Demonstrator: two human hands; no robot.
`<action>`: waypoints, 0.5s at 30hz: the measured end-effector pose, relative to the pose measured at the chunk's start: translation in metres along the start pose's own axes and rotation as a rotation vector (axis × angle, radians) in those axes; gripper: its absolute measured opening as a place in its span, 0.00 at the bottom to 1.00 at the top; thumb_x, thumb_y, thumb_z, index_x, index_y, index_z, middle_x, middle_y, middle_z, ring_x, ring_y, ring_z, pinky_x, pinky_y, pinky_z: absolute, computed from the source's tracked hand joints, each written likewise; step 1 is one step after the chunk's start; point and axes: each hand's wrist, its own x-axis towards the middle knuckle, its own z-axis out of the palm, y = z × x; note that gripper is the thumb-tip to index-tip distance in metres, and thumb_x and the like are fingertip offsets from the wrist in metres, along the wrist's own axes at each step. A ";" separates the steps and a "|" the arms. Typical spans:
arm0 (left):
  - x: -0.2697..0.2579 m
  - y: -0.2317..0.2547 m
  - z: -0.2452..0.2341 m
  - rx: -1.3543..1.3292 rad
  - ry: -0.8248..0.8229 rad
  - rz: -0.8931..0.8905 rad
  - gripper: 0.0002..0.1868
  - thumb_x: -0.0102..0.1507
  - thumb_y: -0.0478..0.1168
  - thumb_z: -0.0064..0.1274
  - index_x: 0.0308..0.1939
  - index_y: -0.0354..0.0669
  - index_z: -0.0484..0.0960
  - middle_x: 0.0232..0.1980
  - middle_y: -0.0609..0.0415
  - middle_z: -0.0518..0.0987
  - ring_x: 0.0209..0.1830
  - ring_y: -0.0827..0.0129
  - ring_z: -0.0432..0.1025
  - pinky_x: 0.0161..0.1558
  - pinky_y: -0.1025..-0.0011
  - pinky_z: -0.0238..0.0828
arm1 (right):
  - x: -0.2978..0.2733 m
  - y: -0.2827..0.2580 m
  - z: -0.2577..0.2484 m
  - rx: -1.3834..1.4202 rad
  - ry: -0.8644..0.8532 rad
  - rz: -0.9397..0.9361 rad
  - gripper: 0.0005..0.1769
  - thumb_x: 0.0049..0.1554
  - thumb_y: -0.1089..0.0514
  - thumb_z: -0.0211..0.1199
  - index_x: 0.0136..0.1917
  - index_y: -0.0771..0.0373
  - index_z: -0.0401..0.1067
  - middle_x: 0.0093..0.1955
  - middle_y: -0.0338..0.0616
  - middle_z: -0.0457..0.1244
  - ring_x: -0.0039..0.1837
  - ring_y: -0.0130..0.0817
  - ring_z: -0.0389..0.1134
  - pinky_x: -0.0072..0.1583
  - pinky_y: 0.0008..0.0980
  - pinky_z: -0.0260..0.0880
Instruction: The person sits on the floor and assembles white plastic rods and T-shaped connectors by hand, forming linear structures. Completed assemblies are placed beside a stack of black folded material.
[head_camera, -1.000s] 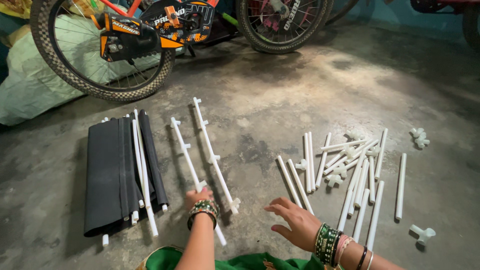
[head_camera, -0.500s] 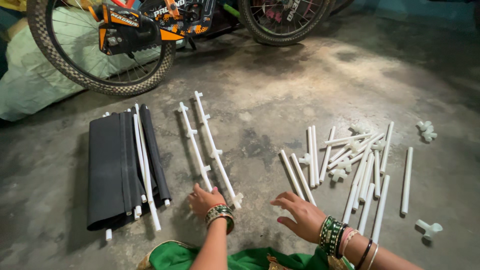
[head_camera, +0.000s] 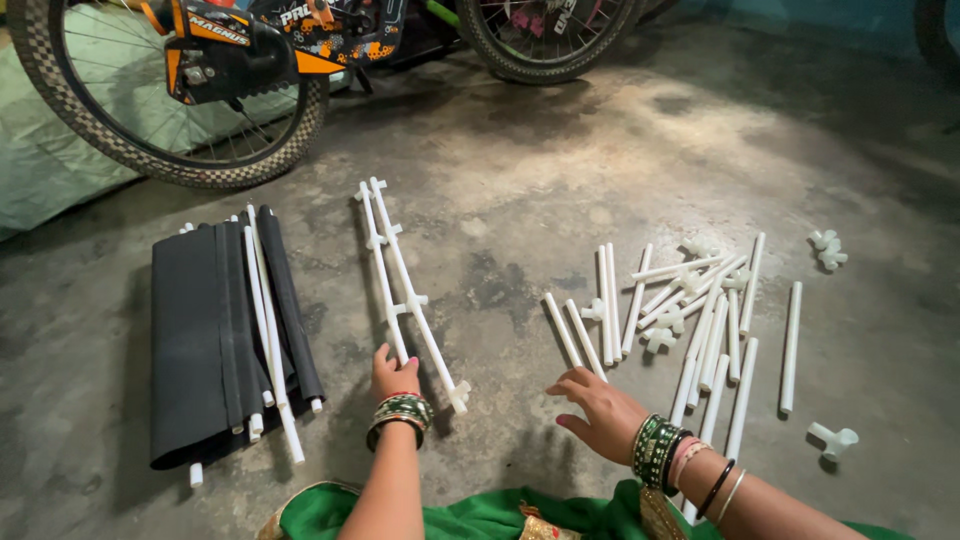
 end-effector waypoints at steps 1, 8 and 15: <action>-0.008 0.008 0.001 0.169 0.062 0.078 0.34 0.54 0.34 0.65 0.64 0.41 0.72 0.50 0.45 0.82 0.47 0.52 0.78 0.48 0.58 0.76 | 0.001 0.001 0.001 0.001 0.004 0.014 0.23 0.58 0.51 0.63 0.65 0.54 0.67 0.66 0.43 0.59 0.61 0.41 0.69 0.62 0.40 0.72; -0.051 0.049 0.000 0.526 0.189 0.033 0.25 0.59 0.33 0.61 0.61 0.47 0.77 0.55 0.44 0.78 0.56 0.49 0.74 0.58 0.54 0.71 | 0.003 0.005 0.000 -0.048 0.010 0.060 0.22 0.58 0.52 0.63 0.65 0.54 0.67 0.66 0.42 0.58 0.59 0.40 0.69 0.61 0.41 0.72; -0.059 0.098 0.006 0.633 0.282 0.177 0.27 0.55 0.37 0.65 0.58 0.48 0.77 0.58 0.41 0.74 0.59 0.43 0.68 0.54 0.47 0.65 | 0.003 0.017 -0.002 -0.065 0.050 0.086 0.22 0.58 0.52 0.62 0.65 0.55 0.68 0.66 0.43 0.60 0.57 0.40 0.70 0.61 0.41 0.73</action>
